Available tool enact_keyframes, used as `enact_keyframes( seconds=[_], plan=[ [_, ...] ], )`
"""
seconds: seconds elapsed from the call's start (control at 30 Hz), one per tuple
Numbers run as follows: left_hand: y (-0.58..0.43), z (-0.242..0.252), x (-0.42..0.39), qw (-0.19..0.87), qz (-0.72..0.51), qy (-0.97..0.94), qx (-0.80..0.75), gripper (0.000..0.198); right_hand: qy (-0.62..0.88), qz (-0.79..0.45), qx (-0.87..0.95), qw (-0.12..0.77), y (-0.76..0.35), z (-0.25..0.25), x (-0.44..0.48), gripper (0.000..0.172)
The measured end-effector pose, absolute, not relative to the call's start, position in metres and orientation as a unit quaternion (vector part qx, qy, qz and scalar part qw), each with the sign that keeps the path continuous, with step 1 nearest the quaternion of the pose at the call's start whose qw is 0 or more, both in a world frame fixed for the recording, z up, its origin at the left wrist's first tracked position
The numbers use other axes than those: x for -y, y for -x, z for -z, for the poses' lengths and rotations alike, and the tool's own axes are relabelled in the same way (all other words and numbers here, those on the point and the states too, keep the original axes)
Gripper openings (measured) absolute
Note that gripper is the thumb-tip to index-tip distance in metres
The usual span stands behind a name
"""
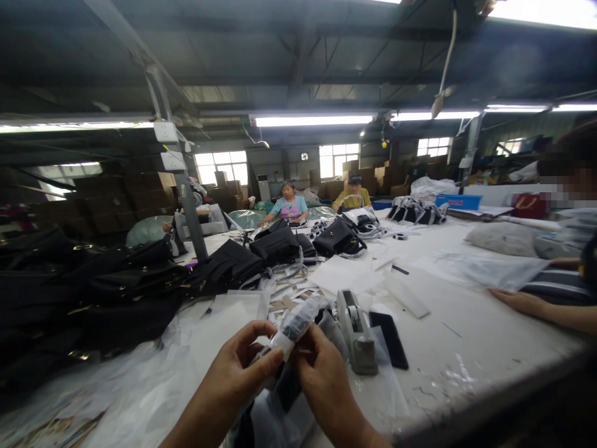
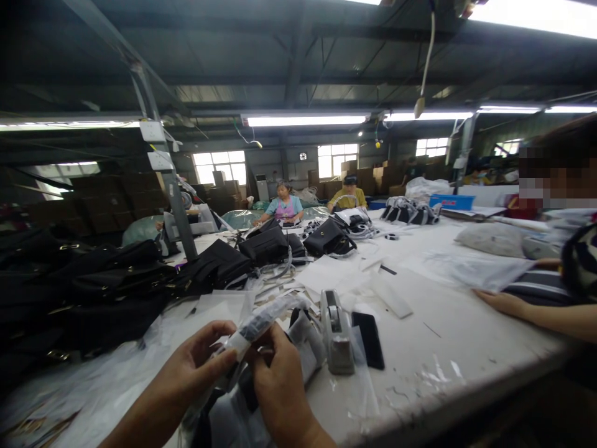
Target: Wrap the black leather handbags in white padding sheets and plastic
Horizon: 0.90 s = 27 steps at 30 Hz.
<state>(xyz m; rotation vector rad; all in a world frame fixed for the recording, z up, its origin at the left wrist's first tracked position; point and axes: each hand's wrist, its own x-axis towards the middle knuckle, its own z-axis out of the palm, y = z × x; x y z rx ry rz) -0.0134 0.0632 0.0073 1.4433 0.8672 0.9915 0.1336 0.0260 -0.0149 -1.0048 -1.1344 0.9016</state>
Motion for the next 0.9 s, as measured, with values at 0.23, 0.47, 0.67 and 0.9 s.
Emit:
enact_keyframes(
  seconds=[0.23, 0.47, 0.67, 0.9],
  plan=[
    [0.014, -0.01, -0.057, 0.554, -0.395, -0.614, -0.4, 0.047, 0.482, -0.335, 0.525, 0.616, -0.136, 0.014, -0.03, 0.017],
    [0.016, -0.014, -0.057, 0.56, -0.392, -0.614, -0.394, 0.046, 0.303, -0.689, 0.312, 0.58, -0.148, -0.008, -0.009, 0.034],
    [0.009, -0.02, -0.048, 0.535, -0.41, -0.622, -0.398, 0.043, 0.24, -0.718, 0.251, 0.603, -0.134, -0.014, -0.007, 0.043],
    [0.018, -0.03, -0.043, 0.53, -0.441, -0.632, -0.356, 0.05, 0.273, -0.705, 0.258, 0.602, -0.133, -0.013, -0.02, 0.036]
  ],
)
